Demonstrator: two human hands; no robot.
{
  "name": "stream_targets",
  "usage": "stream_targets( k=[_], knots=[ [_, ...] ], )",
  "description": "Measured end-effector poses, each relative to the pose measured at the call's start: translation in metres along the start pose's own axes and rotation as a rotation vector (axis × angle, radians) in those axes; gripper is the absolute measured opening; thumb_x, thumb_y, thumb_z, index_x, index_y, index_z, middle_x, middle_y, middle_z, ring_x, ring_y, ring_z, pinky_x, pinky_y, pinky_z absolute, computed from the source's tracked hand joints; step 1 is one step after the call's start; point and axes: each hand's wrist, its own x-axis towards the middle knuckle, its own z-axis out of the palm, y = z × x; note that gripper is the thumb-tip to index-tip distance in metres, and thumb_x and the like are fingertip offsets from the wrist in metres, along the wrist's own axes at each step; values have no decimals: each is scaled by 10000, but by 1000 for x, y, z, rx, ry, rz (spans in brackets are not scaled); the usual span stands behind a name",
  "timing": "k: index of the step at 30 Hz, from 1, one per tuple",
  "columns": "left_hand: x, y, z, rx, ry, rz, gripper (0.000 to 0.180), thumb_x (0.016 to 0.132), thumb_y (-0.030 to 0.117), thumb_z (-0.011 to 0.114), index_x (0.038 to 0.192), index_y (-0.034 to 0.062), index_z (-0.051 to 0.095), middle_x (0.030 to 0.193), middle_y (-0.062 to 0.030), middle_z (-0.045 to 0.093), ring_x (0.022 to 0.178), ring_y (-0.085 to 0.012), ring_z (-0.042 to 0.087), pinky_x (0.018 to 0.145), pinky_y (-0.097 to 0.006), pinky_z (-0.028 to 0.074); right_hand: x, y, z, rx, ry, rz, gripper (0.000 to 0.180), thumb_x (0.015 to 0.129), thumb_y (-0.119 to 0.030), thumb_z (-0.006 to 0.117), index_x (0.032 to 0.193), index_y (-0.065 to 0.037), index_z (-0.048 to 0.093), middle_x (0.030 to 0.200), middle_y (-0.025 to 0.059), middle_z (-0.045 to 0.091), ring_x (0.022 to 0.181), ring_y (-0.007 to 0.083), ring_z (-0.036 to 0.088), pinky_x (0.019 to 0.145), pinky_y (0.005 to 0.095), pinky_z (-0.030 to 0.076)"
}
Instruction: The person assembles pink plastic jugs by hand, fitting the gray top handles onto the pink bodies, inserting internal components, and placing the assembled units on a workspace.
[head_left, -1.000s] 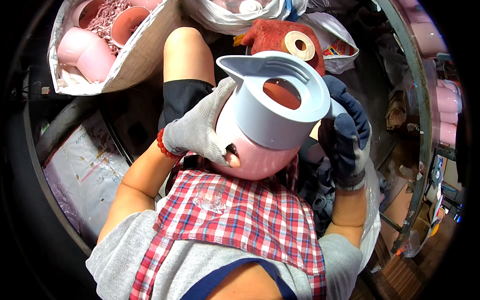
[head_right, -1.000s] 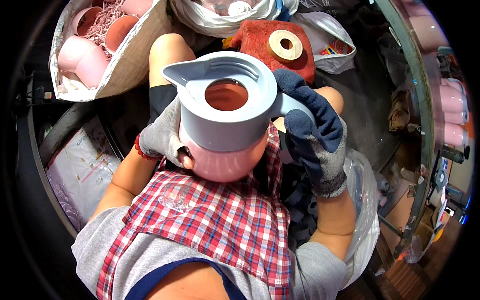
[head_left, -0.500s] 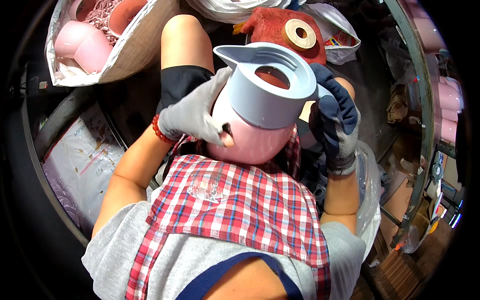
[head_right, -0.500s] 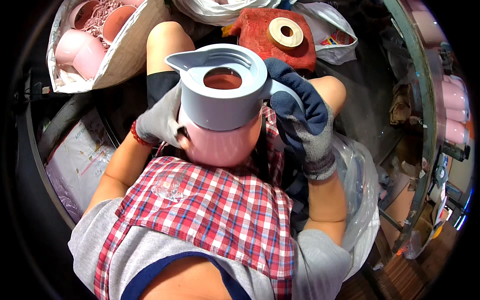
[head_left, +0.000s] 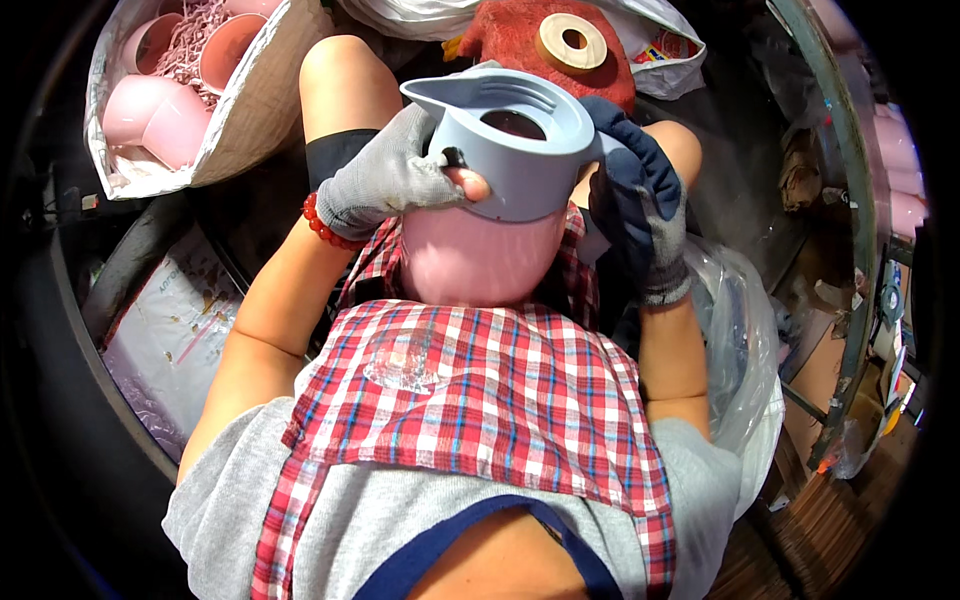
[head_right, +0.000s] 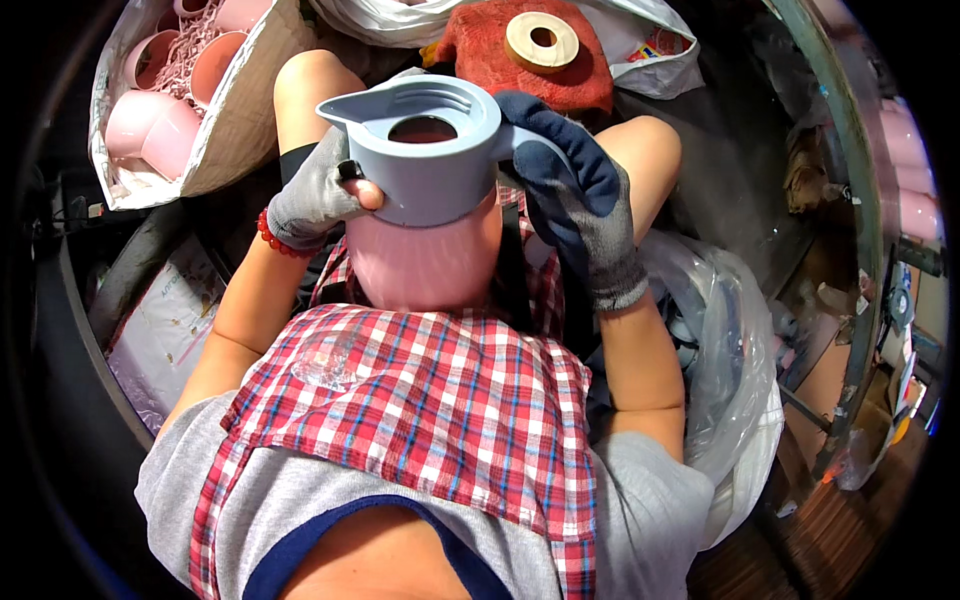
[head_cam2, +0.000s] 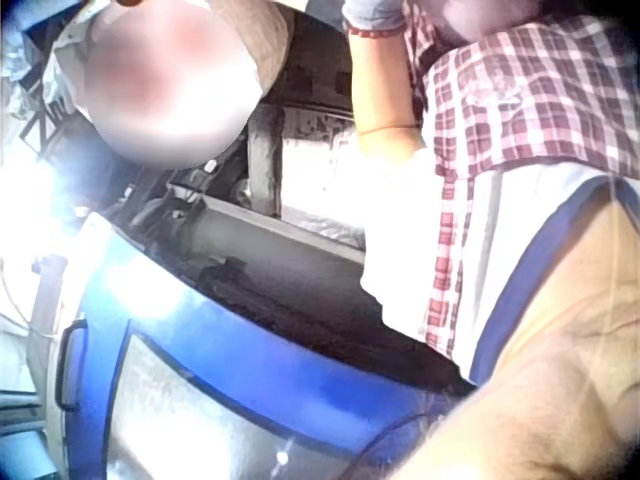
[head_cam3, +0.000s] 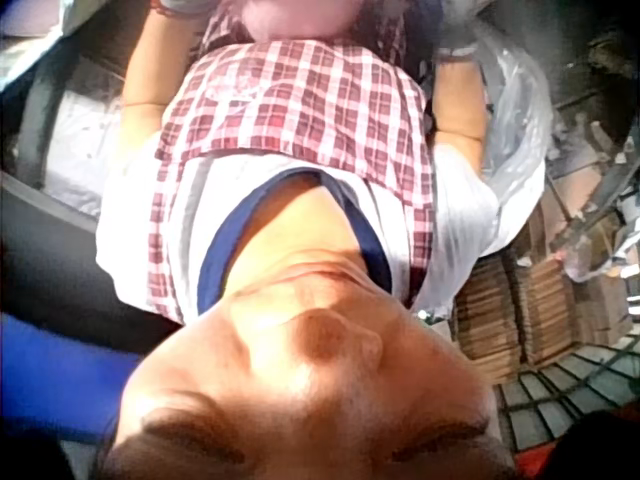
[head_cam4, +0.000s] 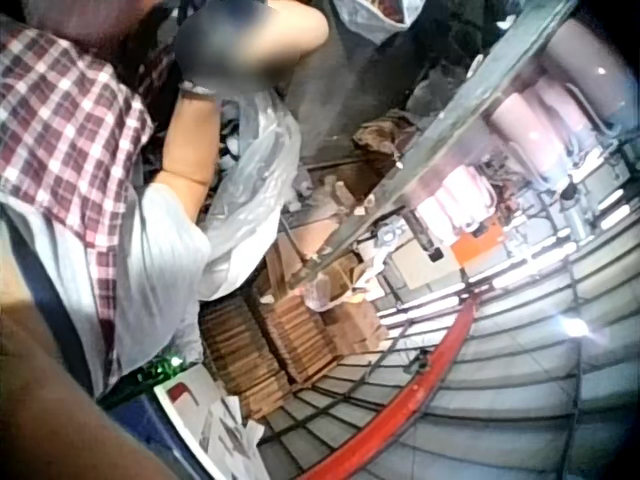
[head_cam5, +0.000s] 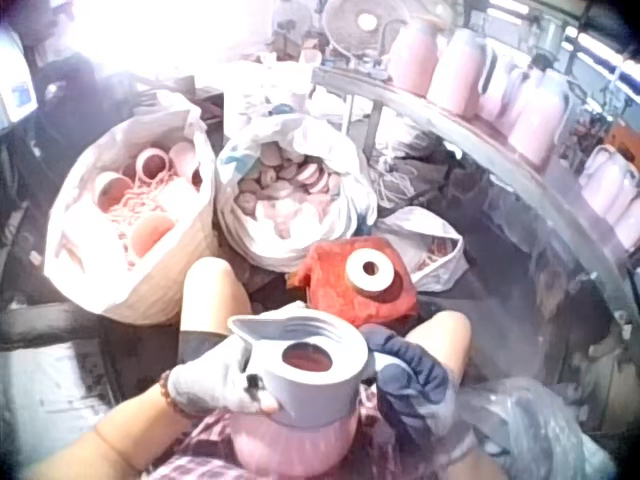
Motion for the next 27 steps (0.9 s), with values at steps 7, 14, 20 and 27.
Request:
stream_targets(
  k=[7,14,20,27],
  knots=[
    [-9,0,-5,-28,28,-101,763,694,307,831,1278,-16,462,1097,-31,580,992,-96,507,871,-250,418,-2,12,6,-113,27,-152,397,954,-187,536,1285,26,484,1140,34,590,883,36,531,752,165,426],
    [-8,-2,-10,-3,-18,-152,812,690,272,833,1325,-8,410,1204,-66,539,1103,-132,489,953,-282,397,1,-4,-9,34,-71,80,394,929,-199,590,1268,-7,529,967,-12,632,575,13,455,522,181,377],
    [-8,4,-15,-13,111,-90,1018,642,493,818,1362,-37,331,1291,-100,488,1209,-183,442,1035,-338,332,64,-2,-43,-11,-206,-68,466,949,-309,539,1275,22,499,1028,32,614,886,88,567,761,207,461],
    [19,17,-39,87,359,158,1028,606,519,830,1323,-56,370,1247,-112,526,1141,-195,502,984,-334,383,204,78,-88,-1781,140,-396,857,714,-660,598,1394,-185,387,1396,176,385,1242,400,387,980,561,315]
  ],
)
